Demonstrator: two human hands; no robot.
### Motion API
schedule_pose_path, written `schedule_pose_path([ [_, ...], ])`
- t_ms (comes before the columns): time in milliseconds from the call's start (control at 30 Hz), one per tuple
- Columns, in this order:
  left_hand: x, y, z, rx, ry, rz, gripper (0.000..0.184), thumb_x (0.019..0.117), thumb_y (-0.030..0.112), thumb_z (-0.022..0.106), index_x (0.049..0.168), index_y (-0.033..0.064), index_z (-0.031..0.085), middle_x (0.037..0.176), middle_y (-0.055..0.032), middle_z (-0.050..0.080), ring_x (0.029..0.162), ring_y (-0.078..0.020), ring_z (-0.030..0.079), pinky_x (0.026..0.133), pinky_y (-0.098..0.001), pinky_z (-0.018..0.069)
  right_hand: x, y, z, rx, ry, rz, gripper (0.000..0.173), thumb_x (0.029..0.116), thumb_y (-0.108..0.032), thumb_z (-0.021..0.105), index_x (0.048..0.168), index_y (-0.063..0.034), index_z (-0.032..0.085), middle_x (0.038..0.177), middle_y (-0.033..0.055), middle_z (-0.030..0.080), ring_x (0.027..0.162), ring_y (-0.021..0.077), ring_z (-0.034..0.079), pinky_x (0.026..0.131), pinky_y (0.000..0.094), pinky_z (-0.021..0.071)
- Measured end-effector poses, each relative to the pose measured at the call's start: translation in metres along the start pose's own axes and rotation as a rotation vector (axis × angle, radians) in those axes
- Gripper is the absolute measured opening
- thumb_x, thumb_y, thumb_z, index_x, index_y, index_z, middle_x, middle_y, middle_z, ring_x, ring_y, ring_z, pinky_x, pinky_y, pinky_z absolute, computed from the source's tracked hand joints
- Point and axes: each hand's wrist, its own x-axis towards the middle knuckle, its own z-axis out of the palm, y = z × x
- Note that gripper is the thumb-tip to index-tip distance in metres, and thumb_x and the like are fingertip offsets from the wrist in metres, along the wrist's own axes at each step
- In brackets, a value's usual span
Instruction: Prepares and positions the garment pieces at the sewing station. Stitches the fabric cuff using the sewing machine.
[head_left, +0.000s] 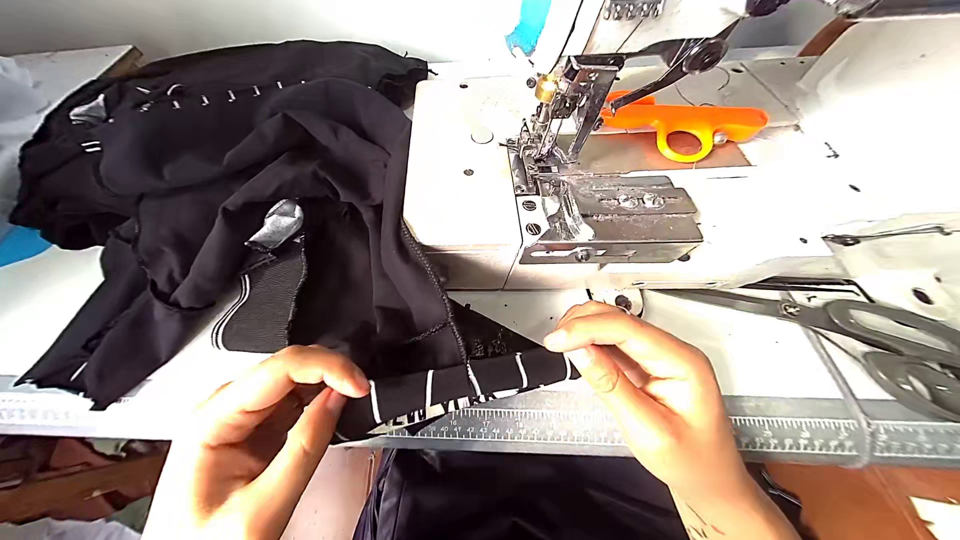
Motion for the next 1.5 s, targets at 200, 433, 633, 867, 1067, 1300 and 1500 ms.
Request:
schedule_pose_path([
  [200,-0.002,-0.005,0.014,0.423,0.115,0.185,0.025,0.0939,0.041,0.074,0.116,0.0295,0.077,0.090,0.0107,0.057,0.084,0.0067,0.051,0.074,-0.0086,0.0410,-0.005,0.000,0.012,-0.141,0.030,-0.078,0.021,0.0936,-0.024,0.076,0.114,-0.0216,0.080,0.098,-0.0047,0.064,0.089,-0.0028,0.060,0.078,0.0097,0.0516],
  [433,-0.004,-0.008,0.032,0.770,0.245,0.232,0.026,0.0998,0.032,0.063,0.117,0.0208,0.079,0.084,-0.0027,0.050,0.079,-0.0024,0.046,0.071,-0.0138,0.0321,-0.013,0.000,0.024,-0.416,0.151,-0.113,0.021,0.0957,-0.017,0.070,0.113,-0.0208,0.081,0.094,-0.0007,0.061,0.087,-0.0038,0.056,0.077,0.0058,0.0449],
  [633,0.002,-0.019,0.034,0.659,0.312,0.326,0.021,0.1056,0.021,0.054,0.113,0.0180,0.074,0.101,-0.0006,0.058,0.092,-0.0004,0.054,0.082,-0.0115,0.0419,-0.016,0.000,0.034,-0.380,0.147,-0.095,0.018,0.0992,-0.019,0.067,0.110,-0.0132,0.080,0.096,0.0043,0.068,0.092,-0.0018,0.063,0.085,0.0078,0.0500],
  [867,0.063,-0.002,0.054,0.234,0.387,0.325,0.020,0.1095,0.025,0.047,0.112,0.0237,0.068,0.095,0.0168,0.069,0.082,0.0071,0.064,0.075,-0.0110,0.0530,-0.004,-0.018,0.051,-0.208,0.085,-0.018,0.020,0.0985,-0.014,0.066,0.093,0.0029,0.074,0.076,0.0103,0.071,0.074,0.0055,0.065,0.072,0.0121,0.0493],
  [1067,0.149,0.014,0.054,1.002,0.128,0.469,0.021,0.1024,0.017,0.060,0.102,0.0042,0.077,0.093,-0.0152,0.074,0.082,-0.0258,0.071,0.066,-0.0412,0.0509,0.013,-0.027,0.046,0.238,0.096,0.230,0.021,0.1040,-0.007,0.054,0.094,0.0054,0.068,0.074,0.0025,0.070,0.059,-0.0039,0.060,0.054,0.0120,0.0492],
  [1300,0.217,0.001,0.058,0.759,-0.149,0.139,0.016,0.0865,0.027,0.067,0.073,0.0173,0.068,0.061,0.0120,0.054,0.056,0.0057,0.047,0.053,-0.0210,0.0361,0.027,-0.018,0.037,0.242,0.259,0.177,0.021,0.1054,-0.008,0.052,0.096,0.0034,0.068,0.075,-0.0018,0.070,0.059,-0.0047,0.061,0.051,0.0109,0.0503],
  [1500,0.211,-0.003,0.059,0.665,-0.093,0.152,0.008,0.0861,0.022,0.071,0.080,0.0169,0.073,0.067,0.0149,0.061,0.058,0.0130,0.049,0.055,-0.0115,0.0376,0.025,-0.001,0.041,0.160,0.238,0.114,0.022,0.1054,-0.009,0.053,0.097,0.0044,0.069,0.075,0.0001,0.071,0.060,-0.0035,0.062,0.053,0.0109,0.0511],
])
